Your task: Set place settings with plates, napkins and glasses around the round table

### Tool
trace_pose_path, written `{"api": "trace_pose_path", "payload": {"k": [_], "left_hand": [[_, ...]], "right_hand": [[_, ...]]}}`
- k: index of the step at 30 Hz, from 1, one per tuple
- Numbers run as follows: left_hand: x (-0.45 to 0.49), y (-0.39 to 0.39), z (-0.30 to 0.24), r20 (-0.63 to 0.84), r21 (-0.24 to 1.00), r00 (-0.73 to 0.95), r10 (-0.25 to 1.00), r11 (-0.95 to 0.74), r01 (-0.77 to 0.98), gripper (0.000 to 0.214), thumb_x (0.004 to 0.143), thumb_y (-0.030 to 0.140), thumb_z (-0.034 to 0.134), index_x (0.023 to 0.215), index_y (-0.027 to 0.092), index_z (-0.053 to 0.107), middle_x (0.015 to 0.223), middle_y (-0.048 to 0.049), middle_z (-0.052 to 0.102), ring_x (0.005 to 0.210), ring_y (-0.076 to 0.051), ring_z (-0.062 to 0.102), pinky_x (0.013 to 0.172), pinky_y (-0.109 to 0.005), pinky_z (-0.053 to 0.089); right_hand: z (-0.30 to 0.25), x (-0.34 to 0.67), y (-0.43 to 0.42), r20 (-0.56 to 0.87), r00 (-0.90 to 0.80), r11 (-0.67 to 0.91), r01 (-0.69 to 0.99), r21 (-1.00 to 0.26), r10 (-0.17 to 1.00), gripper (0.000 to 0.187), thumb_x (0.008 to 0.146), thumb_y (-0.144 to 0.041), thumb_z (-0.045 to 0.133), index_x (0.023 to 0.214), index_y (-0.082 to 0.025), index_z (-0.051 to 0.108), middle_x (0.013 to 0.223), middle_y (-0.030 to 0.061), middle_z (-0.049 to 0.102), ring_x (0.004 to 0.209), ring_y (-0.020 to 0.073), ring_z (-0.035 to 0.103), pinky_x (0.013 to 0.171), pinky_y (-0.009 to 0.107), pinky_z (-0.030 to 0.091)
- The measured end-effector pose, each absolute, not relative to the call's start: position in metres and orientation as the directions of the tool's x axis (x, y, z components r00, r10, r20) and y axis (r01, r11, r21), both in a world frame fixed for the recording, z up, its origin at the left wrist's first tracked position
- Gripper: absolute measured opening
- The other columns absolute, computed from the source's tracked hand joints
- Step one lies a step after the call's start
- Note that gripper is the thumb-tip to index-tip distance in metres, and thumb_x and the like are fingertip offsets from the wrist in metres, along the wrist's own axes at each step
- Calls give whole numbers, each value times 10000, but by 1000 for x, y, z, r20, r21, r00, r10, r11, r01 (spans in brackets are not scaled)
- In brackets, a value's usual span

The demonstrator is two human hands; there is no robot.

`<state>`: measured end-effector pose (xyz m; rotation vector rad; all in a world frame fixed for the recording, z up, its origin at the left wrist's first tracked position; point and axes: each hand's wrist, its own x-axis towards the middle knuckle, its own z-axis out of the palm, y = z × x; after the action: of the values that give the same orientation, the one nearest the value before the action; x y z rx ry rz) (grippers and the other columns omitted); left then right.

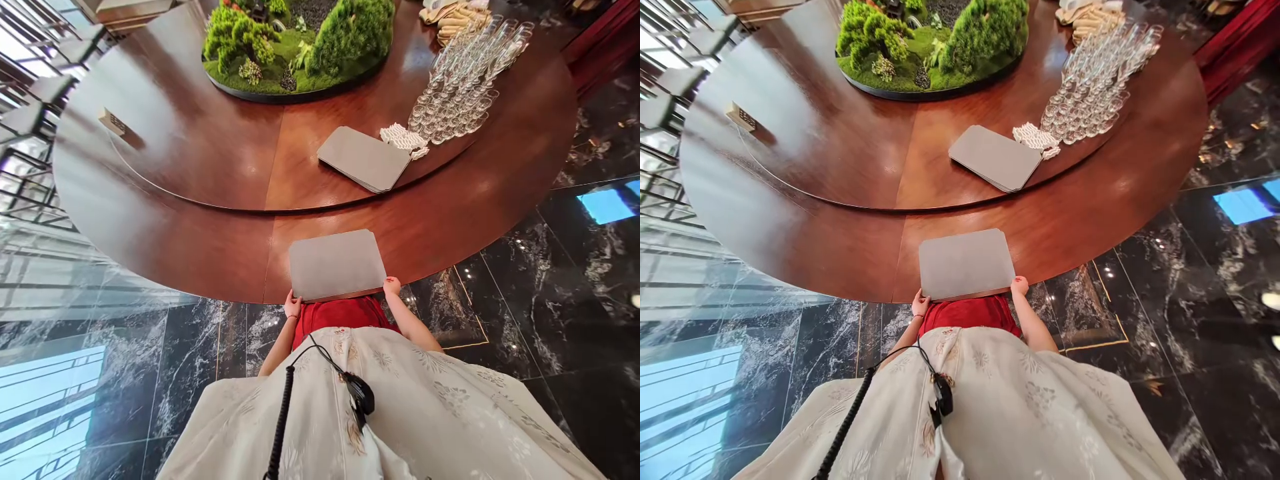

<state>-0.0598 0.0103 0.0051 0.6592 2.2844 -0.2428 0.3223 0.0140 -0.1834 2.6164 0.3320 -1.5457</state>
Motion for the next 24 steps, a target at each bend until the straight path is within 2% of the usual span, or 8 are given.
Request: {"api": "trace_pose_path", "payload": {"k": [4,8,12,14,16,19,24], "left_hand": [[-45,14,6,-660,-64,-695,286,900,430,583,884,92,582,1463,74,516,854,-57,718,825,-164,678,849,-258,508],[-38,17,5,-664,-133,-699,264,879,458,598,897,114,560,1491,94,493,877,-60,724,886,-186,694,893,-280,515],[-34,22,4,-637,-198,-684,356,782,591,502,907,187,549,1400,97,582,1030,-121,716,1054,-228,674,968,-304,506],[-31,28,2,-597,-226,-696,399,748,624,452,907,193,533,1341,97,616,1134,-153,696,1152,-249,641,1009,-321,490],[-29,37,0,-557,-244,-730,396,762,600,466,909,185,517,1361,96,590,1187,-161,688,1202,-252,625,1040,-327,474],[-31,51,-1,-542,-238,-771,335,819,523,485,908,166,514,1385,93,573,1187,-154,708,1168,-244,654,1032,-317,481],[-40,61,6,-623,-201,-718,310,824,530,339,868,156,570,1166,131,731,1114,-142,747,1067,-252,693,945,-314,523]], "right_hand": [[-179,341,14,-888,435,-963,266,-32,150,180,751,-145,647,913,-155,725,971,114,777,892,215,735,821,256,543],[-176,354,25,-912,387,-951,308,-12,137,152,744,-148,659,877,-161,732,967,111,778,898,222,737,831,264,546],[-175,361,37,-938,322,-931,366,0,127,165,757,-143,644,881,-156,752,984,117,776,940,243,737,859,290,547],[-174,364,42,-952,281,-916,402,1,122,150,753,-135,639,845,-156,754,908,111,774,910,248,742,829,291,552],[-173,366,47,-963,240,-897,441,-4,123,128,742,-133,642,798,-159,755,827,108,763,877,260,746,799,297,555],[-171,369,53,-970,201,-869,494,-23,140,131,737,-141,642,775,-166,765,844,127,765,909,289,748,809,321,555],[-169,376,59,-970,169,-842,536,-57,173,175,765,-164,627,825,-176,791,1003,147,773,1018,304,732,878,337,545]]}}
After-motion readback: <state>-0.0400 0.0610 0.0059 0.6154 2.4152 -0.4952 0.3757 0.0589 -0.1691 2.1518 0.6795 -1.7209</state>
